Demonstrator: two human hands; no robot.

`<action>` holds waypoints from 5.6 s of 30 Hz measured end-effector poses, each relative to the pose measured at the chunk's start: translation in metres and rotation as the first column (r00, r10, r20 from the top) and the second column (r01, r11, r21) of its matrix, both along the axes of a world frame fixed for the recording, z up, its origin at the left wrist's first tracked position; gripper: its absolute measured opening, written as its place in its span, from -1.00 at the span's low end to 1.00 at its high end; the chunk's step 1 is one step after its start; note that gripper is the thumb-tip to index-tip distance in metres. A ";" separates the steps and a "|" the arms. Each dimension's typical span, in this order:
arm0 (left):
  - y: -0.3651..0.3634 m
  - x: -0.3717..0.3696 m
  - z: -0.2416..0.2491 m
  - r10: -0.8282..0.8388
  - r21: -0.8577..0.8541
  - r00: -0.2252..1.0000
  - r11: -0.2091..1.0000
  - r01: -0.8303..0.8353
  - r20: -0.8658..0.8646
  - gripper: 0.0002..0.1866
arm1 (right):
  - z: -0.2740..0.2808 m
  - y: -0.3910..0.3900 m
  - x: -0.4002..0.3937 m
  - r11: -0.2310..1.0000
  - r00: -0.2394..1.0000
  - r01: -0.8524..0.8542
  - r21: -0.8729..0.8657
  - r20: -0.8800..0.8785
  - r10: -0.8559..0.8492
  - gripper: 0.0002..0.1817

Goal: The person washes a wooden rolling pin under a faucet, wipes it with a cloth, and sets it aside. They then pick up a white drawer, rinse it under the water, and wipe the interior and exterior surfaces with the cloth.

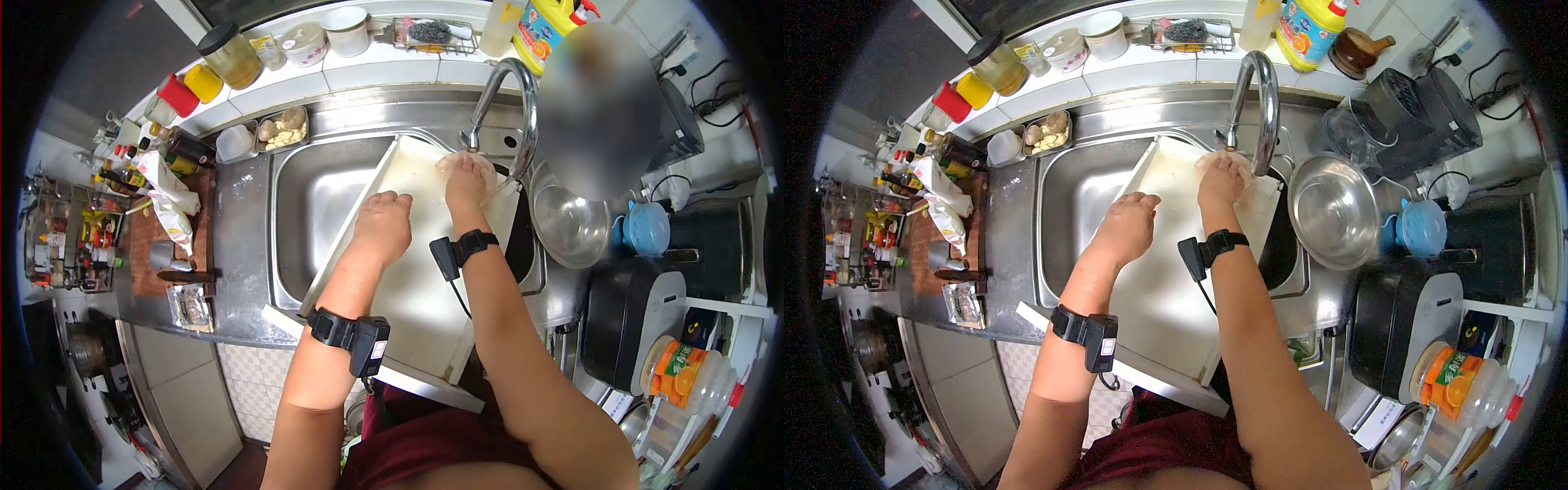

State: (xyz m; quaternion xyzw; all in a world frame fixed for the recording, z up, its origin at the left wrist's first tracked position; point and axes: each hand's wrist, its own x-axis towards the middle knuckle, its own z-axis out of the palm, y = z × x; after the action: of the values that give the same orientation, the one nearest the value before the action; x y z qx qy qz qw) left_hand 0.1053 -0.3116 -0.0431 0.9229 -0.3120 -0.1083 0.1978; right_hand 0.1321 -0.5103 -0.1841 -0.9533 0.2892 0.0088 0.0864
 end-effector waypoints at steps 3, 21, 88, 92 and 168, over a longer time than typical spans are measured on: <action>-0.002 0.000 0.001 -0.012 0.005 1.000 1.000 0.012 -0.021 -0.66 | 0.008 -0.008 -0.012 0.998 0.998 -0.064 0.008 0.011 0.064 -0.56; -0.004 -0.001 0.002 -0.042 0.129 0.994 0.990 0.055 -0.100 -0.72 | -0.015 -0.003 -0.067 0.987 0.955 -0.045 0.154 -0.283 0.088 -0.59; 0.024 0.023 0.001 0.229 0.038 0.960 0.973 -0.226 -0.158 -0.69 | -0.007 0.111 0.023 -0.005 0.957 -0.210 0.978 0.204 -0.208 -0.69; 0.035 0.031 0.007 0.222 0.078 0.967 0.974 -0.214 -0.122 -0.71 | 0.015 0.122 -0.018 0.555 0.833 -0.553 0.621 0.407 0.374 -0.41; 0.056 0.011 -0.007 0.277 -0.117 0.829 0.919 -0.376 -0.486 -0.73 | 0.055 0.200 -0.118 -0.008 0.355 -0.731 0.682 0.391 0.849 -0.77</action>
State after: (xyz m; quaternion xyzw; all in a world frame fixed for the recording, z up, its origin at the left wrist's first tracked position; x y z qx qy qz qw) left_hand 0.1160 -0.2551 -0.0500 0.8845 -0.1026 -0.2550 0.3769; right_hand 0.0137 -0.3099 -0.1293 -0.7932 -0.3325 0.2449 0.4475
